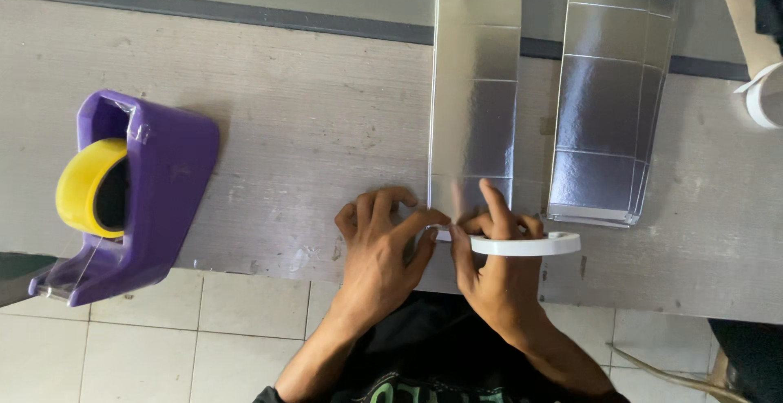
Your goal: The person tapes the edges of flat, silver-colored boxes using a roll of white tape. They repeatedly apply tape along the seams, press it down, and tear off pieces by hand. The person also stacks the taped boxes and briefly handles a small plastic bag containing a roll of tape.
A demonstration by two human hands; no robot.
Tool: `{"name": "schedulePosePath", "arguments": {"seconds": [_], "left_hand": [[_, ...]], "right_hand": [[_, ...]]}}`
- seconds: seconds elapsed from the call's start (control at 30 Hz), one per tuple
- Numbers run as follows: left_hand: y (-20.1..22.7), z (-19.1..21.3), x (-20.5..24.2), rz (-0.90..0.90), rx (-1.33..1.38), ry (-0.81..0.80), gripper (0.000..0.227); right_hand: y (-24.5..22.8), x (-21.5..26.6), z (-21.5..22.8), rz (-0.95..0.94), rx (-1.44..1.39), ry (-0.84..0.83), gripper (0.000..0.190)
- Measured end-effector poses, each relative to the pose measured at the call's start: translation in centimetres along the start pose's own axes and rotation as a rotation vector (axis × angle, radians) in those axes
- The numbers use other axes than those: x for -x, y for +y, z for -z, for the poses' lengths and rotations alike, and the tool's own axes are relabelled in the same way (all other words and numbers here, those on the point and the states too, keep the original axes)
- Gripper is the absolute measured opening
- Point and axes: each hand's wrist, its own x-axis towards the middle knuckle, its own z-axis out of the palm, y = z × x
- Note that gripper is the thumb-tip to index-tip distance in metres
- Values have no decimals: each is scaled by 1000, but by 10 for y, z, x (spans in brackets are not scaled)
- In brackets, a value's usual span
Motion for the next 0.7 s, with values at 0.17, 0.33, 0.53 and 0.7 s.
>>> {"name": "schedulePosePath", "arguments": {"seconds": [0.17, 0.33, 0.53, 0.7], "left_hand": [[-3, 0, 0, -32, -24, -31, 19], [-4, 0, 0, 1, 12, -46, 21], [-2, 1, -1, 5, 9, -62, 21], [-2, -1, -2, 19, -16, -74, 19]], "right_hand": [[3, 2, 18, 129, -83, 57, 50], [10, 13, 35, -166, -522, 314, 56], [37, 24, 32, -288, -314, 203, 54], [32, 24, 27, -295, -169, 232, 62]]}}
